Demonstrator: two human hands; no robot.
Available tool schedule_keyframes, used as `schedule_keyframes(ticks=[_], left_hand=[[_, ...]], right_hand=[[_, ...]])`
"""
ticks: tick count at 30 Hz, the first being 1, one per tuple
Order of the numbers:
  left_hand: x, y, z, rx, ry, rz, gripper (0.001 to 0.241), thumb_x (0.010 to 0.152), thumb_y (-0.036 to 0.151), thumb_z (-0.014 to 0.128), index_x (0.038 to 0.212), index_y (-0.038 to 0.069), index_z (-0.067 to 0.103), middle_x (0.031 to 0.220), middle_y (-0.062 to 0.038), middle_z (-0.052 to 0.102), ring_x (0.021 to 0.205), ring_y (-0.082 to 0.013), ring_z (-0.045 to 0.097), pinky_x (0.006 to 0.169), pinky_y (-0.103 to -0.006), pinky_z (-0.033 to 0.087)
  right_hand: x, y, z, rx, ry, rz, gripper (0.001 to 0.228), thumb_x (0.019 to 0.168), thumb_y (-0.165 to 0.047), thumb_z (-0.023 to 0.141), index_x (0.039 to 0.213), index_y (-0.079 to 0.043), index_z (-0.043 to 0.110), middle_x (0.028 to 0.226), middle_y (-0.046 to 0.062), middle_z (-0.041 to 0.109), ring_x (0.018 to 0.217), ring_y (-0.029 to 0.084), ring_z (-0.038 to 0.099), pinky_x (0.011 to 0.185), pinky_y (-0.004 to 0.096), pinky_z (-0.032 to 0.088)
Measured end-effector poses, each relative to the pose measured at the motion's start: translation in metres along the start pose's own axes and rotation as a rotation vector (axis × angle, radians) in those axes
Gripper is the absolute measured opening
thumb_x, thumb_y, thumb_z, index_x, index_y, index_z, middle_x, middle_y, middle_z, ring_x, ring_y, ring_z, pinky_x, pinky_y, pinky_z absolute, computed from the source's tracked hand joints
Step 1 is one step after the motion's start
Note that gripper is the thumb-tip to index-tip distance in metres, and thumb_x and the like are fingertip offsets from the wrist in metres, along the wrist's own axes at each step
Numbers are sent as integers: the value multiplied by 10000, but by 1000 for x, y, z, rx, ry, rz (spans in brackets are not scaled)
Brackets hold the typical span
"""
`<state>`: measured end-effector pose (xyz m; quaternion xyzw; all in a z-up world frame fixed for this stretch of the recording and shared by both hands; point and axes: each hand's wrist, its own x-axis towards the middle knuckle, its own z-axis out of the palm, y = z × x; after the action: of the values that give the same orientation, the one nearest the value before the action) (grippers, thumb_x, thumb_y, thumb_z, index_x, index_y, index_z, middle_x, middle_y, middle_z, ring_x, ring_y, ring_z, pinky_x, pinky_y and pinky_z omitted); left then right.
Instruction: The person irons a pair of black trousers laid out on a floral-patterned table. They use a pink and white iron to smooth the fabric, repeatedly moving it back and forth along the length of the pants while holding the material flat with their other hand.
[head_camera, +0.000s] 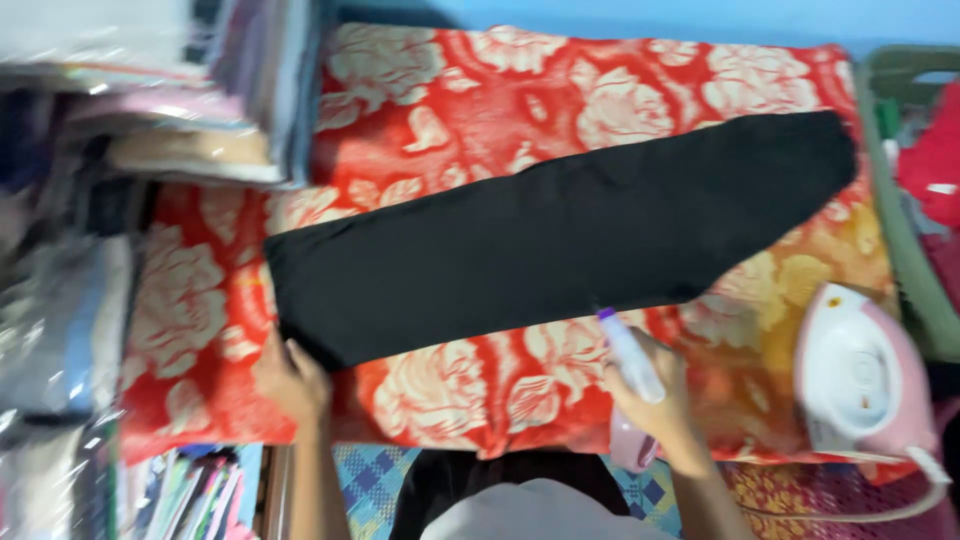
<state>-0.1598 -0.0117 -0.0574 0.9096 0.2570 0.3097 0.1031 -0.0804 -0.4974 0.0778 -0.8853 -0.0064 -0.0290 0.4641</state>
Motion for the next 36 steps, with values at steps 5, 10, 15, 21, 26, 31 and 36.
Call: schedule_keyframes(ticks=[5,10,15,21,26,31,36], left_hand=[[-3,2,-5,-333,67,-252,463,1112,204,364,1485,-28,508,1056,-316,686,896,-461,611,825,-501,433],[3,15,-28,-535,88,-388,536,1114,268,249,1503,-56,425,1451,-295,539,1322,-442,540,1075,-448,406],[7,16,-29,-564,73,-366,522,1110,301,244,1517,44,445,1314,-173,692,1225,-345,644,1032,-435,422],[5,8,-20,-410,-7,-302,474,1088,249,321,1463,41,523,1304,-213,682,1067,-421,647,922,-507,437],[7,10,-23,-390,-10,-261,449,1089,256,399,1427,-6,537,1316,-206,671,1148,-424,628,986,-515,426],[8,8,-22,-411,9,-176,439,1063,203,515,1402,-76,536,1290,-295,658,1168,-468,626,1001,-519,443],[11,14,-24,-359,20,-149,413,1056,218,539,1358,-62,579,1247,-296,675,1116,-489,633,952,-537,453]], right_hand=[[-42,-98,82,-22,-249,-289,62,754,-112,627,817,-114,631,680,32,640,539,204,605,555,352,506],[-73,-145,134,105,-359,-313,107,734,-63,618,817,-125,596,622,-5,580,475,160,524,473,305,458],[-82,-140,148,76,-290,-453,126,806,-5,593,921,-36,633,750,74,635,548,193,617,504,307,557],[-106,-80,106,-166,-123,-130,211,796,-93,701,1006,-103,715,777,35,738,553,152,688,509,282,594],[-132,-33,65,229,210,368,218,807,103,659,1008,41,712,682,140,687,433,175,611,352,268,505],[-126,-37,23,14,465,421,90,826,40,645,793,8,723,693,88,691,598,176,663,633,307,554],[-101,-38,-12,19,554,325,199,812,80,575,633,18,636,602,68,635,531,156,626,618,269,533]])
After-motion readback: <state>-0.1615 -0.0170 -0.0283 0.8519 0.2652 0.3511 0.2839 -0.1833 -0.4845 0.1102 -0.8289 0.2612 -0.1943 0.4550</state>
